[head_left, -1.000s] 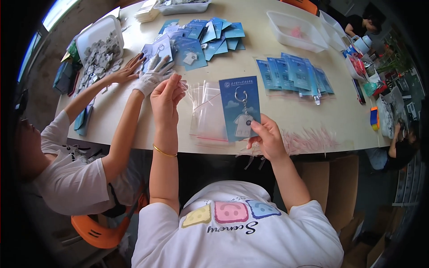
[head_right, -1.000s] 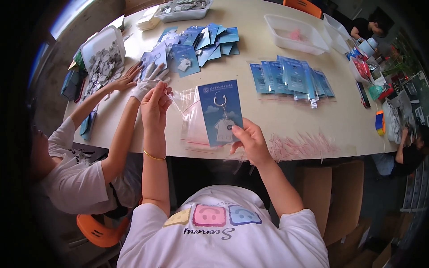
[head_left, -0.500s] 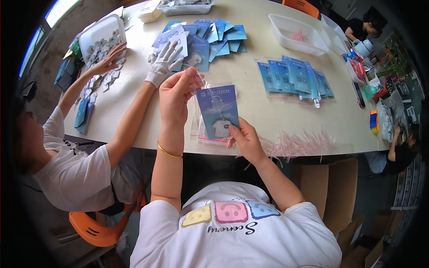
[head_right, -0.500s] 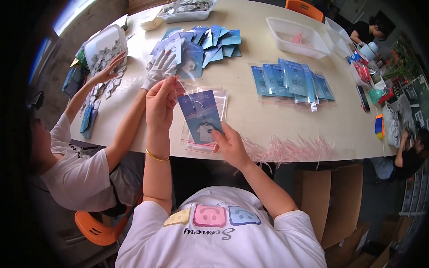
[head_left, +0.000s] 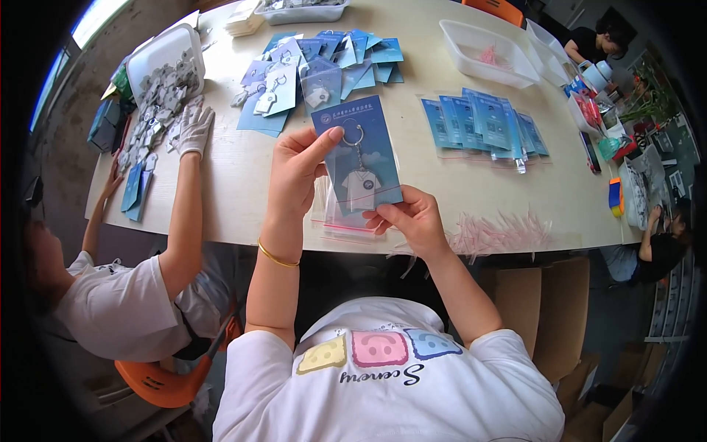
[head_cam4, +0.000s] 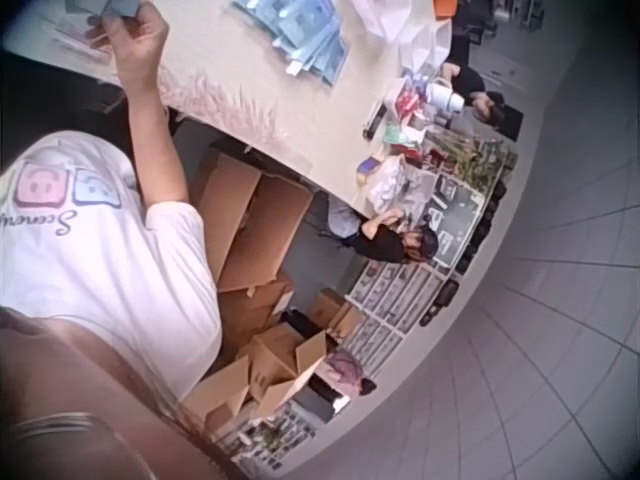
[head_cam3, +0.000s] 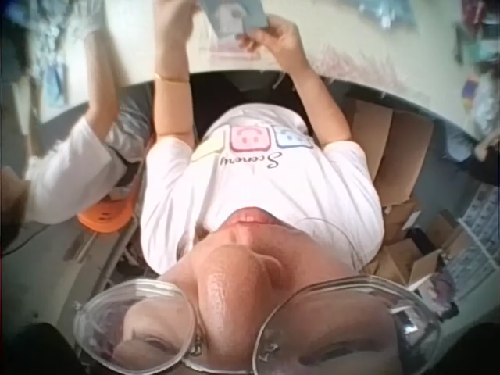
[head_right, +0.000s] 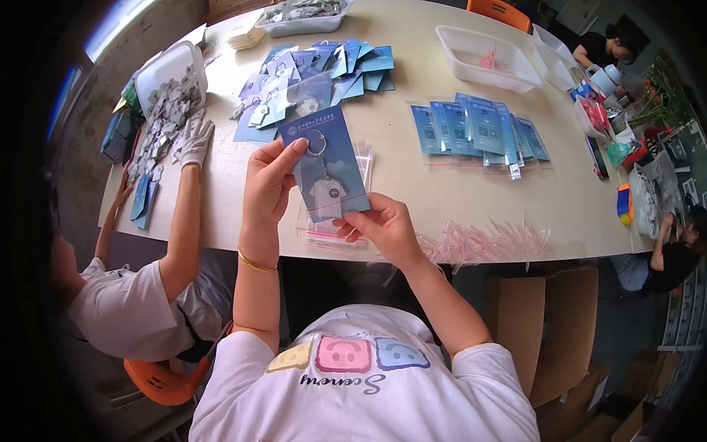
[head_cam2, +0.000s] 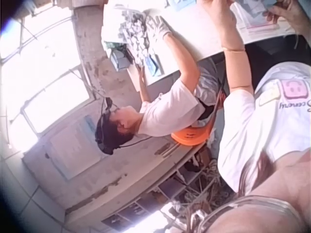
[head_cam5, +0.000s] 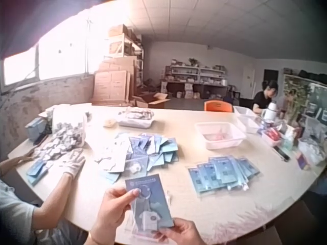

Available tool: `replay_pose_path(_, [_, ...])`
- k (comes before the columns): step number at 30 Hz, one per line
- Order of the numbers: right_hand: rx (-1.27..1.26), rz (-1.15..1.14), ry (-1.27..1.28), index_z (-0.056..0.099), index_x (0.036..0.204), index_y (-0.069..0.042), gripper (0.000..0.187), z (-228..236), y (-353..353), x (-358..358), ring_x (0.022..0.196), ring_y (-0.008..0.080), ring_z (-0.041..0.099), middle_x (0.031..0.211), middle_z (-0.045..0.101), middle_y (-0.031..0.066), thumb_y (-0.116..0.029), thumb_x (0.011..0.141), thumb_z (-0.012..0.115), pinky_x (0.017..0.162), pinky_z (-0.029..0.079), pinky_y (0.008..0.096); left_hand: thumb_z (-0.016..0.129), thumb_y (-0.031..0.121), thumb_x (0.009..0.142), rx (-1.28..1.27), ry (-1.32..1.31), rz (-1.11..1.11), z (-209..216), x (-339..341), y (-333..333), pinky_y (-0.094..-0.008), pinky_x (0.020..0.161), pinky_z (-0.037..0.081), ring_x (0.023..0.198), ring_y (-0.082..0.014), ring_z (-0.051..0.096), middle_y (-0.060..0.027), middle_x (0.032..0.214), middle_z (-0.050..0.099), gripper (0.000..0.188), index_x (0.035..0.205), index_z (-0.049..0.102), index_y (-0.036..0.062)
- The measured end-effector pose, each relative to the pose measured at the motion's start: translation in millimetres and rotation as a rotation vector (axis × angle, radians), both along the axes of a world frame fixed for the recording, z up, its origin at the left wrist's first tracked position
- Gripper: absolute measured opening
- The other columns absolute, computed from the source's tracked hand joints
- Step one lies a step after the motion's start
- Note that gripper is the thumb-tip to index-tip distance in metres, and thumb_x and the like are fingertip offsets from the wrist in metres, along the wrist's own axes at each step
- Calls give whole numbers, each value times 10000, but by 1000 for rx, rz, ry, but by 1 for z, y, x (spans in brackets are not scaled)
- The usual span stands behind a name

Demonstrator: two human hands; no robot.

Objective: Packing keychains into individual plastic bags at a communal work table.

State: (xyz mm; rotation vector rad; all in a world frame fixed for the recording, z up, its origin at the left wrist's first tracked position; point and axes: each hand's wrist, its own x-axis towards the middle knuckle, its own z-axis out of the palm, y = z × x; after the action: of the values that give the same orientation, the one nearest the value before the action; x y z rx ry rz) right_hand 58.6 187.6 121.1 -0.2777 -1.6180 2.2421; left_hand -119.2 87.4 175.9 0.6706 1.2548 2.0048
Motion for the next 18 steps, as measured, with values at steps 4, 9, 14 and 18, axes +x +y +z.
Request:
replay_pose_path(4, [6, -104, 42, 575, 1014, 5, 218, -5, 3, -3, 708, 141, 645, 858, 669, 96, -108, 846, 656, 570, 519, 235, 674, 173, 840, -49, -46, -59, -9, 17, 3, -169, 491, 459, 613, -42, 582, -26, 750, 652, 164, 863, 674, 10])
replay_pose_path(9, [-95, -292, 38, 559, 1070, -14, 290, 15, 6, -6, 724, 104, 599, 897, 642, 61, -214, 872, 629, 552, 490, 215, 671, 218, 846, -87, -159, -130, -28, 16, 5, -191, 496, 462, 614, -57, 584, -38, 740, 645, 223, 838, 651, -4])
replay_pose_path(14, [-231, -236, -33, 549, 1143, -27, 285, 13, 23, -4, 759, 53, 569, 972, 632, 29, -175, 899, 548, 558, 476, 213, 662, 273, 856, -303, 126, -301, -37, 9, 22, -229, 539, 494, 620, -93, 610, -24, 728, 647, 260, 861, 664, 13])
replay_pose_path(18, [284, -632, -88, 623, 1036, -43, 178, 25, 68, 15, 674, 41, 527, 840, 619, -22, -132, 899, 551, 501, 412, 211, 716, 375, 776, -332, 736, 325, -50, -44, 49, -319, 702, 514, 963, -213, 599, -186, 1048, 617, 447, 1002, 642, -5])
